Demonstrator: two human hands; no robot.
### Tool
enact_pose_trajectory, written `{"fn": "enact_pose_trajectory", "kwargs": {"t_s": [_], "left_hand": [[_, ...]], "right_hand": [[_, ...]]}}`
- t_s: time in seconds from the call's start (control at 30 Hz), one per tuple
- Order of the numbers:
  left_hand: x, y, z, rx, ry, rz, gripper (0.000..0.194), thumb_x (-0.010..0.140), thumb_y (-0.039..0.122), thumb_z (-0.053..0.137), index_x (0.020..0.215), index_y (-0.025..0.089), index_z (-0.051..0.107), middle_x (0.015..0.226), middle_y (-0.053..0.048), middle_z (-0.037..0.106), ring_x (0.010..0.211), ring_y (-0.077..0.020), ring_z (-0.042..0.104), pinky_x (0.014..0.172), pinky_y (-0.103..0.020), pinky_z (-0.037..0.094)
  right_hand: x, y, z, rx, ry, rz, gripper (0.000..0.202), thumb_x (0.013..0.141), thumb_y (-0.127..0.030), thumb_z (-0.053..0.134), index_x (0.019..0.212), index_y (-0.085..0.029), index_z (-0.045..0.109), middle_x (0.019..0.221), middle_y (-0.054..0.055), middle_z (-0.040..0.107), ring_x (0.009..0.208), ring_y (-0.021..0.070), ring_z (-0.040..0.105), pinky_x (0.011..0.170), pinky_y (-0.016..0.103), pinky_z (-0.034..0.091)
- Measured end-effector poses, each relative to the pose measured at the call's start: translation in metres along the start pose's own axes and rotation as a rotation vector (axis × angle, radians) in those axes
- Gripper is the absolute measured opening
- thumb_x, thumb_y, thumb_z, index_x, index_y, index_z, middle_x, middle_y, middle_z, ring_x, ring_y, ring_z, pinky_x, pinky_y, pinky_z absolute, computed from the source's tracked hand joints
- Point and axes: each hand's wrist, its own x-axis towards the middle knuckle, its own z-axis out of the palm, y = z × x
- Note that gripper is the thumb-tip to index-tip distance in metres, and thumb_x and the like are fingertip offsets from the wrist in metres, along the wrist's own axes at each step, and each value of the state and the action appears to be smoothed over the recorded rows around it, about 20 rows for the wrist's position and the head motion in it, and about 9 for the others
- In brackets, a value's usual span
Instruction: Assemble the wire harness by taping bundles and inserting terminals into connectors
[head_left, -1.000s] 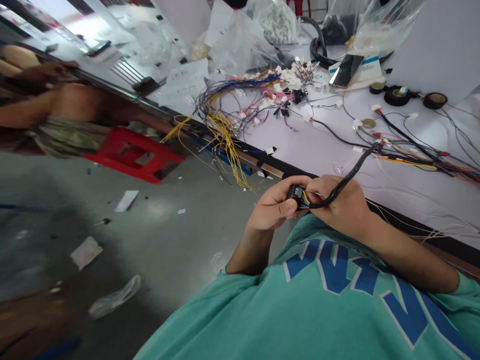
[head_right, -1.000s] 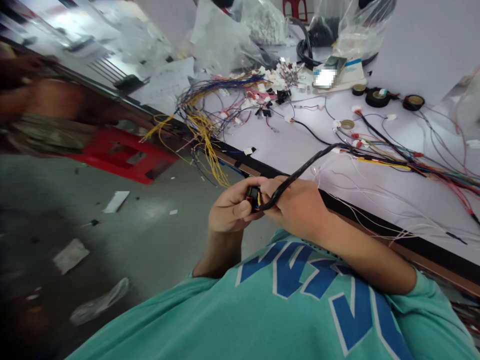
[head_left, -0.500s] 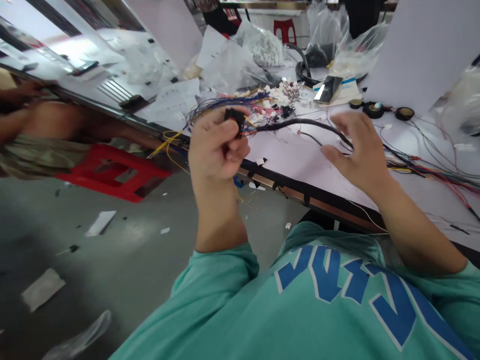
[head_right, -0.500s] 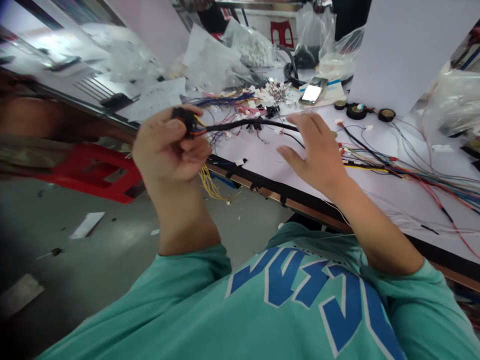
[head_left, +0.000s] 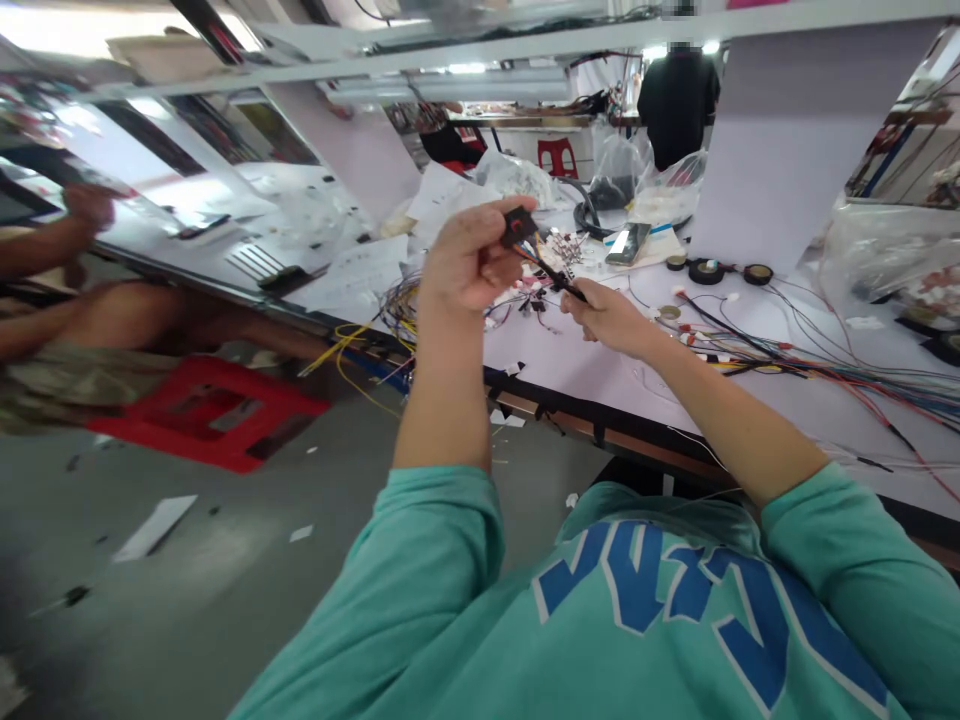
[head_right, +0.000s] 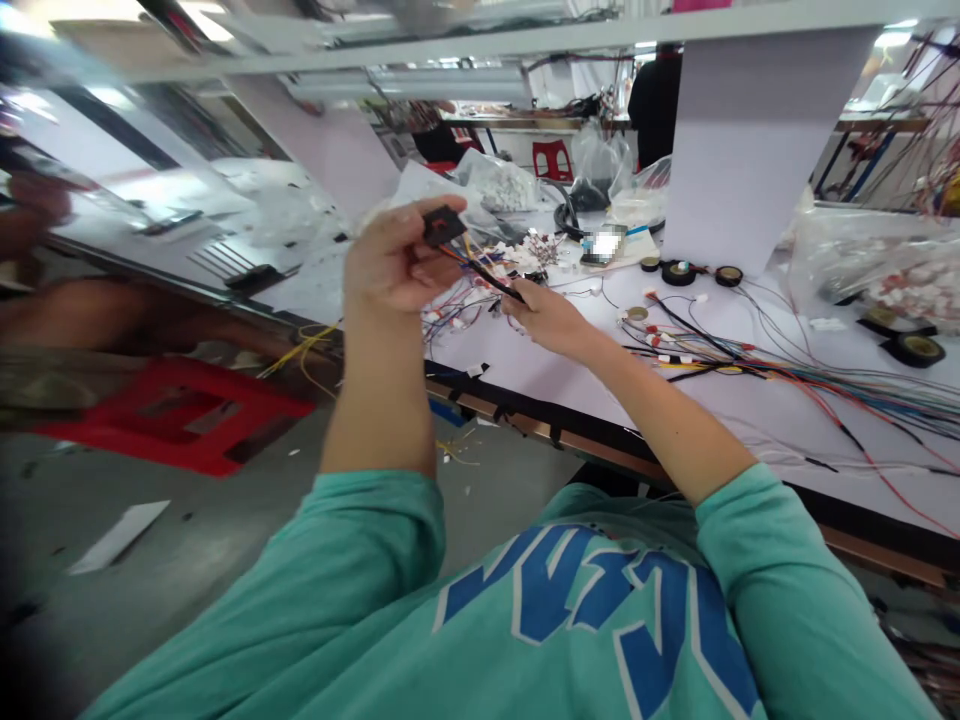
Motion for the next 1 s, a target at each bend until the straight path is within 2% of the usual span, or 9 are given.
{"fn": "enact_pose_trajectory", "kwargs": {"t_s": [0.1,0.17,0.23,0.33,0.47,0.67,0.77,0.9,1.0], "left_hand": [[-0.025,-0.044,0.02,-0.111,0.075,0.175,0.026,0.088,0.042,0.055,0.088,0.019,0.067,0.071,-0.002,0.063,0.061,-0.0114,0.06,0.063,-0.026,0.05],[-0.043,-0.067,0.035,-0.057,0.102,0.308,0.034,0.077,0.051,0.066,0.094,0.022,0.065,0.082,-0.002,0.067,0.077,-0.0153,0.066,0.075,-0.029,0.052],[-0.053,-0.076,0.045,0.0,0.155,0.407,0.041,0.075,0.06,0.064,0.089,0.021,0.064,0.079,-0.002,0.067,0.085,-0.0187,0.067,0.081,-0.032,0.052],[-0.042,-0.068,0.045,-0.027,0.217,0.414,0.037,0.081,0.057,0.058,0.073,0.021,0.057,0.064,0.0,0.06,0.076,-0.0171,0.067,0.079,-0.032,0.053],[0.007,-0.05,0.028,-0.152,0.195,0.262,0.037,0.086,0.051,0.055,0.062,0.023,0.047,0.049,0.005,0.046,0.046,-0.0106,0.05,0.061,-0.027,0.051],[0.07,-0.053,0.016,-0.21,0.157,0.114,0.049,0.076,0.041,0.069,0.052,0.023,0.031,0.039,0.009,0.021,0.035,-0.0075,0.024,0.043,-0.025,0.025],[0.078,-0.049,0.032,-0.258,0.227,0.043,0.049,0.083,0.045,0.062,0.056,0.022,0.028,0.042,0.009,0.014,0.037,-0.0082,0.02,0.044,-0.025,0.016],[0.07,-0.024,0.068,-0.356,0.326,0.006,0.05,0.097,0.054,0.016,0.062,0.021,0.031,0.047,0.007,0.014,0.041,-0.0095,0.013,0.043,-0.02,0.015],[0.06,0.0,0.094,-0.364,0.266,0.036,0.055,0.097,0.051,0.002,0.061,0.02,0.032,0.048,0.006,0.017,0.041,-0.0087,0.014,0.04,-0.019,0.017]], "right_hand": [[-0.007,-0.005,0.012,-0.174,0.207,0.071,0.01,0.094,-0.021,0.036,0.095,-0.019,0.046,0.083,0.002,0.056,0.074,0.014,0.053,0.068,0.027,0.041],[-0.011,-0.01,0.019,-0.25,0.221,0.103,0.015,0.094,-0.024,0.035,0.102,-0.018,0.046,0.09,0.005,0.058,0.077,0.017,0.055,0.069,0.03,0.039],[-0.012,-0.011,0.022,-0.274,0.2,0.107,0.018,0.094,-0.028,0.034,0.104,-0.018,0.047,0.092,0.007,0.059,0.075,0.0175,0.055,0.067,0.03,0.038],[-0.01,0.003,0.013,-0.254,0.147,0.109,0.013,0.092,-0.027,0.039,0.094,-0.018,0.048,0.085,0.004,0.057,0.073,0.0159,0.053,0.065,0.028,0.035],[-0.009,0.043,-0.011,-0.116,0.067,0.169,0.02,0.09,-0.025,0.044,0.072,-0.019,0.042,0.069,-0.002,0.046,0.064,0.0102,0.045,0.061,0.024,0.033],[-0.031,0.089,-0.043,0.153,-0.038,0.32,0.019,0.09,-0.021,0.045,0.072,-0.019,0.044,0.054,-0.008,0.039,0.046,0.0056,0.036,0.05,0.021,0.033],[-0.046,0.094,-0.055,0.219,-0.106,0.34,0.023,0.09,-0.018,0.049,0.068,-0.018,0.042,0.053,-0.007,0.044,0.045,0.0049,0.042,0.051,0.021,0.036],[-0.062,0.095,-0.07,0.226,-0.217,0.457,0.02,0.089,-0.016,0.05,0.07,-0.018,0.045,0.055,-0.006,0.048,0.047,0.0059,0.046,0.052,0.021,0.036],[-0.074,0.099,-0.084,0.247,-0.209,0.484,0.014,0.087,-0.018,0.053,0.074,-0.017,0.05,0.058,-0.006,0.049,0.05,0.0057,0.045,0.055,0.022,0.037]]}}
